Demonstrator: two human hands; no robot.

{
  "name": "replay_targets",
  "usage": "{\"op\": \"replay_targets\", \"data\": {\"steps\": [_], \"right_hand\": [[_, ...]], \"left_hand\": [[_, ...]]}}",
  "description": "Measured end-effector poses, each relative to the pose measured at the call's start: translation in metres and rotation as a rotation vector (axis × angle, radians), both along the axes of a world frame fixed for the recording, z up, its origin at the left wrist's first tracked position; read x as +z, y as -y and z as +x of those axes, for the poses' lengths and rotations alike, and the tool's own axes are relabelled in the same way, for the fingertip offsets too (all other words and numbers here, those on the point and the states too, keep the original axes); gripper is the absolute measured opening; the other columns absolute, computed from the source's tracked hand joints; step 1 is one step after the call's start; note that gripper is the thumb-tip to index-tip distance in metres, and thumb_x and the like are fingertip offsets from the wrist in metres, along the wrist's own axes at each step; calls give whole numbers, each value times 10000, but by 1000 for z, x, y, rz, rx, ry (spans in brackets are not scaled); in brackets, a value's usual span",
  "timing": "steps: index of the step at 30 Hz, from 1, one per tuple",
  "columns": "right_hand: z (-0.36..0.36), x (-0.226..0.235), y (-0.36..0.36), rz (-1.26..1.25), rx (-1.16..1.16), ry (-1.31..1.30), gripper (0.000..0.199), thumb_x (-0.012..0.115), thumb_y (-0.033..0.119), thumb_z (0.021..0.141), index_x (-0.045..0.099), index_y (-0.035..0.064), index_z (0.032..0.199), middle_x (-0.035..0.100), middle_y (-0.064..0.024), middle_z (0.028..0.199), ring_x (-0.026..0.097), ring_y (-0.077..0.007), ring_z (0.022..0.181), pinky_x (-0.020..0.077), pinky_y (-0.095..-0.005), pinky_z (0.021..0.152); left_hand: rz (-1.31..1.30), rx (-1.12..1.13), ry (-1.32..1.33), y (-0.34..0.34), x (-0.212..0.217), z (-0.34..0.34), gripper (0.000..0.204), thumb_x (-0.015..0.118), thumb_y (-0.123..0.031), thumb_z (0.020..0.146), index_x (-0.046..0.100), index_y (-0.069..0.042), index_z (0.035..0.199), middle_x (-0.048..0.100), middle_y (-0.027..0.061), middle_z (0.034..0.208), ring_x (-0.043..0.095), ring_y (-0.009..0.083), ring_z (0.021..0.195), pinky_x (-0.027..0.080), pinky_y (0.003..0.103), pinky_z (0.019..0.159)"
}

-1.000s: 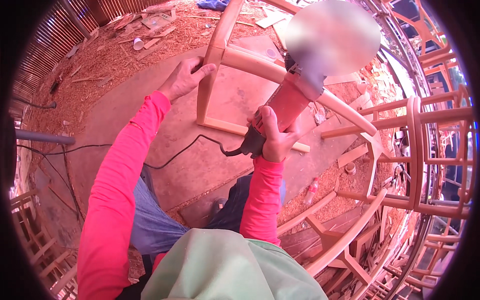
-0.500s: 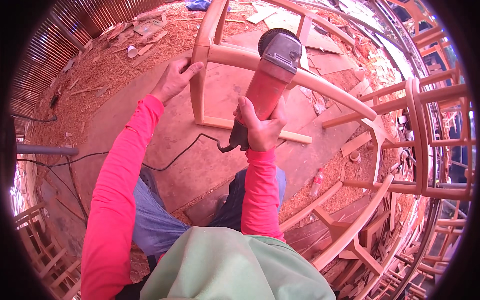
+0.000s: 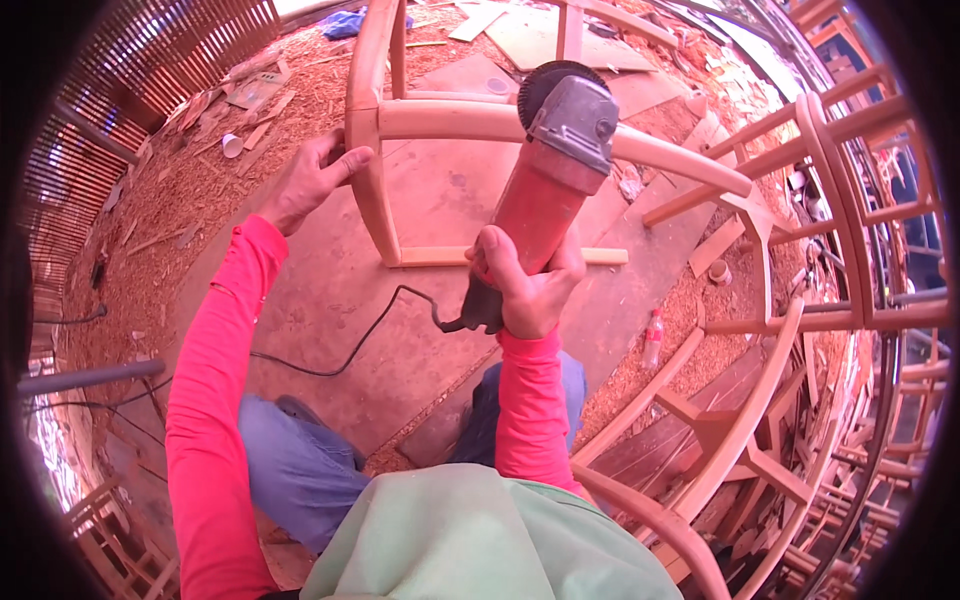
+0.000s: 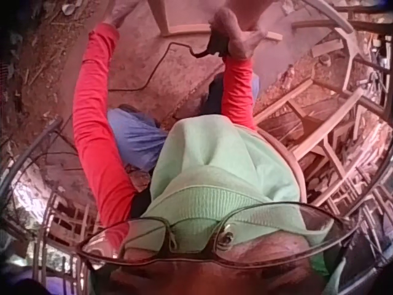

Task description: Using an angle grinder to sand a wooden chair frame.

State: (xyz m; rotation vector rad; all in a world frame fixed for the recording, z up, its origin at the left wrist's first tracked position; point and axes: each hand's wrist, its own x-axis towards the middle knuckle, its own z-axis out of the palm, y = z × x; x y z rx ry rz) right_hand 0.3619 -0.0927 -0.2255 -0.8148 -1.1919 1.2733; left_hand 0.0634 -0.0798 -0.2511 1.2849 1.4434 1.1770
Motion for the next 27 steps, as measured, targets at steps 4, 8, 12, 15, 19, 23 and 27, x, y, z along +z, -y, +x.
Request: {"op": "replay_targets", "data": {"steps": [4, 8, 12, 15, 19, 23, 27], "right_hand": [[19, -8, 15, -26, -49, 100, 276, 763, 102, 921, 581, -37, 1075, 694, -110, 814, 719, -207, 678, 606, -345, 604], [32, -15, 33, -57, -63, 104, 327, 727, 203, 946, 600, -65, 1084, 700, -153, 866, 732, -239, 691, 623, -366, 592], [12, -9, 55, -50, -131, 64, 486, 621, 369, 1019, 590, -95, 1159, 679, -196, 931, 716, -286, 717, 603, -390, 593], [-6, -5, 68, -72, -122, -22, 519, 580, 384, 1040, 547, -77, 1278, 673, -204, 961, 717, -289, 761, 606, -407, 630], [-24, -4, 70, 7, -151, -53, 490, 625, 343, 1016, 554, -69, 1270, 675, -200, 966, 712, -277, 719, 604, -402, 605], [-35, 2, 75, -21, -106, -15, 524, 598, 358, 1026, 514, -64, 1325, 668, -218, 987, 709, -293, 744, 604, -413, 618], [-54, 1, 82, -70, -89, 6, 530, 595, 359, 1026, 504, -69, 1325, 670, -225, 992, 711, -300, 747, 606, -418, 620]], "left_hand": [[83, -71, -26, 2, -18, -14, 462, 751, -300, 993, 636, 33, 1291, 726, 104, 1162, 681, 165, 1080, 542, 336, 959], [135, -149, 97, 0, -26, -12, 475, 763, -302, 981, 606, 40, 1272, 714, 146, 1170, 687, 191, 1085, 544, 346, 962], [153, -159, 210, -11, -44, -9, 482, 746, -328, 986, 513, 10, 1240, 671, 160, 1089, 673, 205, 1016, 539, 358, 906], [269, -177, 91, -8, -56, -3, 465, 706, -303, 1012, 499, 5, 1292, 651, 138, 1124, 650, 208, 1024, 527, 358, 931], [297, -199, 114, -4, -59, -4, 456, 725, -302, 992, 495, 2, 1243, 603, 135, 1033, 620, 213, 939, 521, 372, 845], [280, -256, 139, -6, -55, -7, 489, 740, -252, 963, 432, -7, 1254, 601, 185, 1036, 634, 288, 917, 521, 412, 846], [191, -356, 181, -10, -62, -11, 492, 708, -137, 949, 349, -15, 1262, 621, 302, 1217, 660, 413, 1195, 524, 453, 1015]]}}
